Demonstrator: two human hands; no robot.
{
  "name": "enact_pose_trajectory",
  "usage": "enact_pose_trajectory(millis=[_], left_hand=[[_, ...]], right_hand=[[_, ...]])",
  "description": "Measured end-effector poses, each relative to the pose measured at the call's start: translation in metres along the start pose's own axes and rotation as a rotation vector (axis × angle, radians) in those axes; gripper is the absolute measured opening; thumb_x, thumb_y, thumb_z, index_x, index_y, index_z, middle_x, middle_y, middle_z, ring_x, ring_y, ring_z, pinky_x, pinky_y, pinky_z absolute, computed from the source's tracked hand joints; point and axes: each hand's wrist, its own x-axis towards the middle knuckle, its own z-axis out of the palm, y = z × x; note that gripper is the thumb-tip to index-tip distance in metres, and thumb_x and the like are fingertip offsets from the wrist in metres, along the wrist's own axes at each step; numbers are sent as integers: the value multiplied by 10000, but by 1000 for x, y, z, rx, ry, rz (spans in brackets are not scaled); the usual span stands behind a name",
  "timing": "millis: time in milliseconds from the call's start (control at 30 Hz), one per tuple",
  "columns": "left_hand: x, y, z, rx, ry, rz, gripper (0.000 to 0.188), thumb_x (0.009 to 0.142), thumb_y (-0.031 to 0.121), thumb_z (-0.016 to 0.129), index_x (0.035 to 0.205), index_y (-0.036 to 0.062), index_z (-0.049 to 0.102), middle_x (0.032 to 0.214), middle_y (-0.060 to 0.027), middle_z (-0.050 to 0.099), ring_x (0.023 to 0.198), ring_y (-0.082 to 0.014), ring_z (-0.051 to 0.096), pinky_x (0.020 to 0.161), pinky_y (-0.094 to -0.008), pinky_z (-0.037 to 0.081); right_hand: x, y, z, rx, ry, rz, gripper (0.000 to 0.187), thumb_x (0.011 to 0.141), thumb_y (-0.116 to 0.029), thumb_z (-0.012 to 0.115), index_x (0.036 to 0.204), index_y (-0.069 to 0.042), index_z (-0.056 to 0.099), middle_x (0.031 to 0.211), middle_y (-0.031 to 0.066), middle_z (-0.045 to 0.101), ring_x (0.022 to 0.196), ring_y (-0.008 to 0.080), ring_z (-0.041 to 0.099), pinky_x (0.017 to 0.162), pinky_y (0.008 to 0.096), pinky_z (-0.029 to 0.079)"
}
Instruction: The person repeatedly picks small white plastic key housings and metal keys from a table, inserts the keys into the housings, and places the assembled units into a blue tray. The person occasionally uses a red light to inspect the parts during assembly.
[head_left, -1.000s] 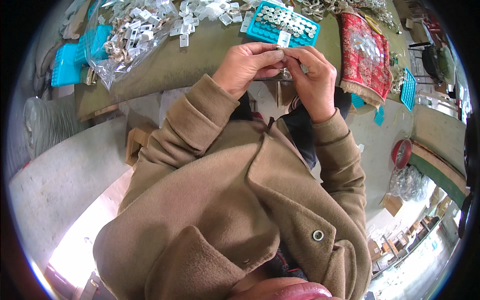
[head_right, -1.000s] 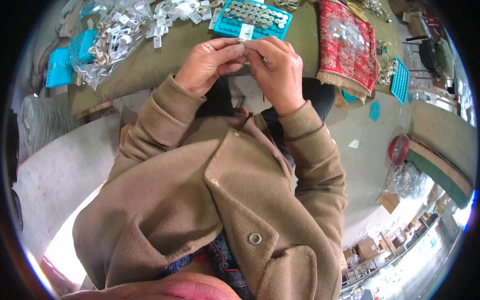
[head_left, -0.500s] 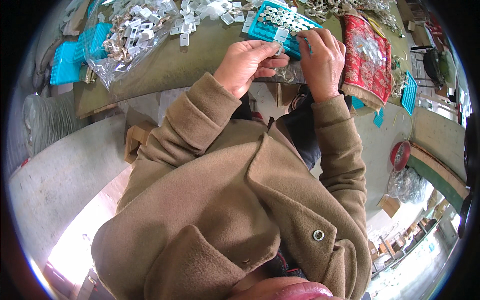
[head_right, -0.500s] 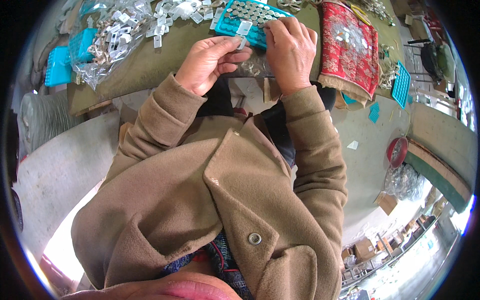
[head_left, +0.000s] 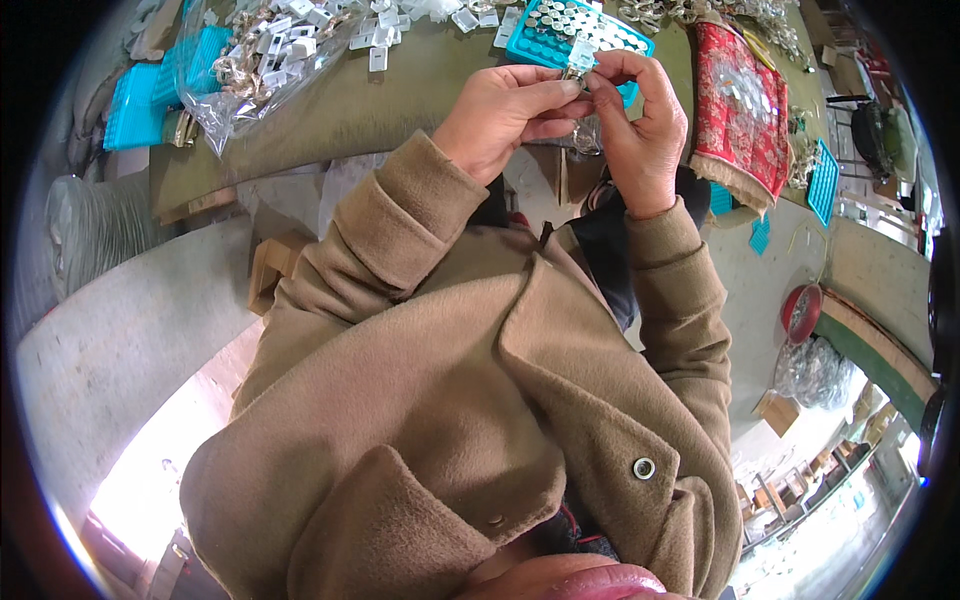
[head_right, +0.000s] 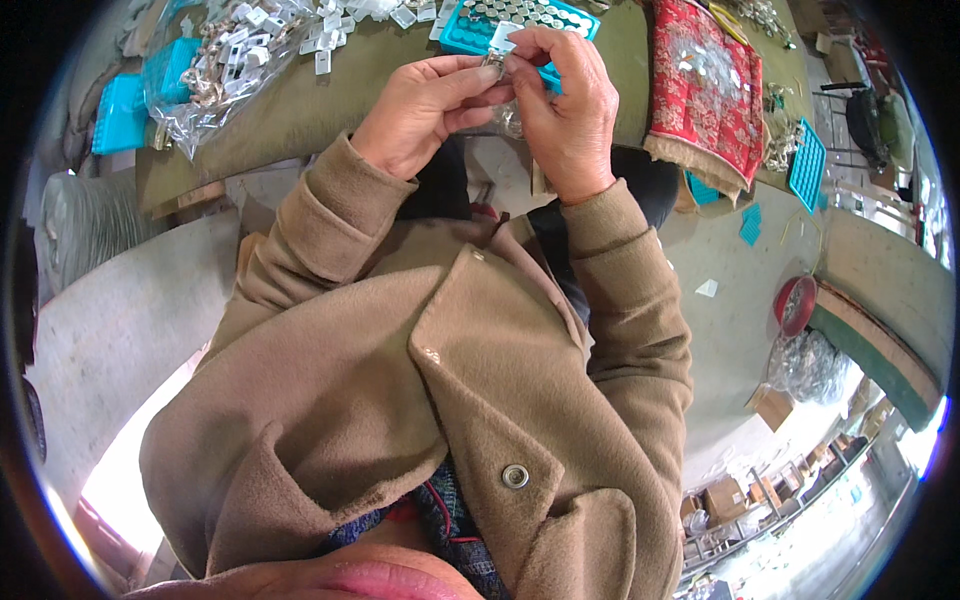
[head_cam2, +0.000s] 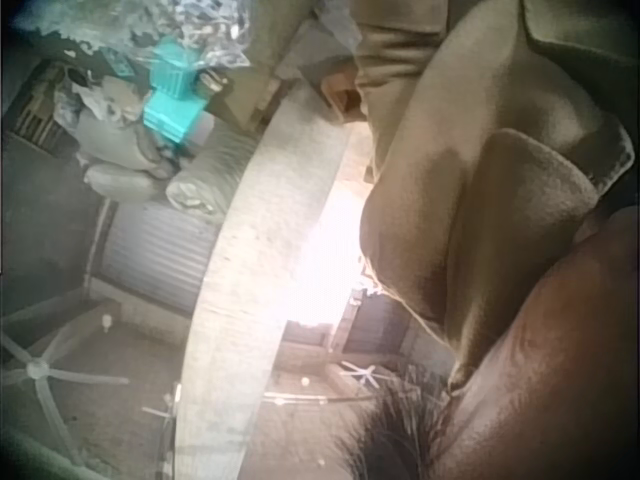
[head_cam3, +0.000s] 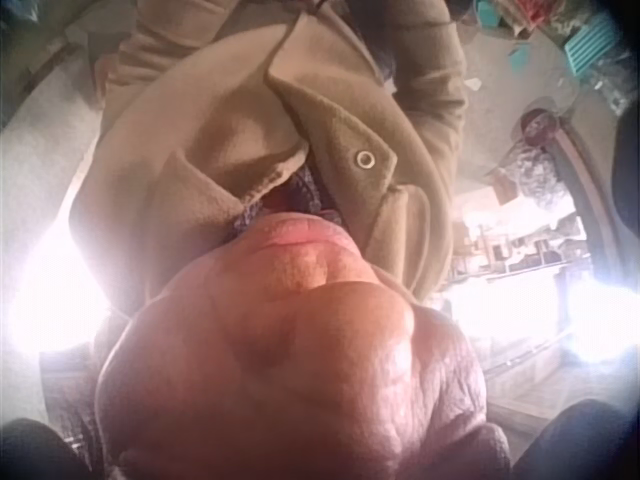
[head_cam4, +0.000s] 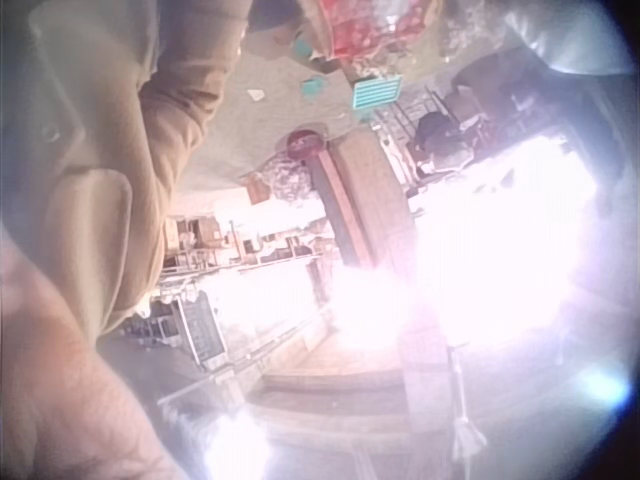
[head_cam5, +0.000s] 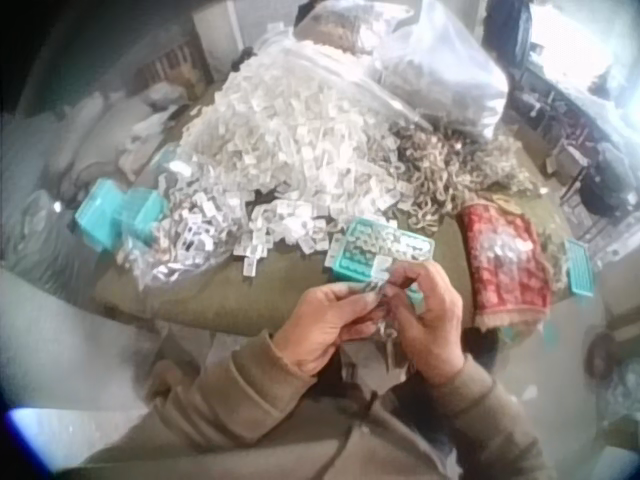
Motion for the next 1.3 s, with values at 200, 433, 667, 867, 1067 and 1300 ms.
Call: enact_pose_trajectory(millis=[200, 433, 667, 867, 1067, 1300], left_hand=[[-8, -1, 3, 53, -30, 20, 252, 960, 125, 628, 1171, -10, 648, 1066, -82, 697, 962, -137, 688, 790, -223, 579], [-14, -9, 14, 2, 43, 173, 304, 913, 54, 666, 1190, -65, 629, 1052, -113, 700, 932, -173, 703, 791, -243, 584], [-22, -5, 12, 202, 9, 297, 344, 909, 56, 683, 1227, -62, 624, 1092, -126, 696, 941, -160, 693, 786, -247, 585], [-20, -3, 7, 97, -39, 167, 283, 972, 123, 610, 1216, -19, 623, 1075, -120, 697, 982, -201, 696, 840, -286, 589], [-21, -6, 8, -24, -99, 20, 243, 984, 152, 595, 1174, 7, 635, 1072, -94, 694, 988, -183, 691, 839, -288, 590], [-13, -9, -5, -362, -182, -225, 233, 997, 213, 583, 1160, 50, 619, 1046, -104, 689, 957, -124, 694, 635, -189, 577]], right_hand=[[-4, -2, -5, -256, 2, -278, 182, 810, 1, 660, 976, -74, 660, 933, 67, 678, 848, 275, 633, 790, 354, 481], [-8, -7, -6, -266, -5, -318, 208, 793, 22, 644, 970, -85, 651, 929, 61, 674, 855, 277, 627, 801, 359, 474], [-6, -17, -15, 284, -72, 187, 272, 815, 21, 714, 1028, -60, 566, 914, 38, 619, 827, 139, 605, 719, 262, 495], [-6, -21, -10, 690, -58, 530, 355, 899, -102, 709, 1212, -26, 560, 948, 17, 582, 861, 81, 542, 791, 206, 461], [-11, -27, -8, 354, -66, 419, 228, 982, -178, 589, 982, 37, 664, 807, 22, 661, 732, 78, 568, 657, 242, 489], [-9, -24, -19, 785, -195, 581, 269, 999, -169, 551, 1091, 46, 684, 984, 95, 709, 896, 111, 632, 814, 252, 515]])
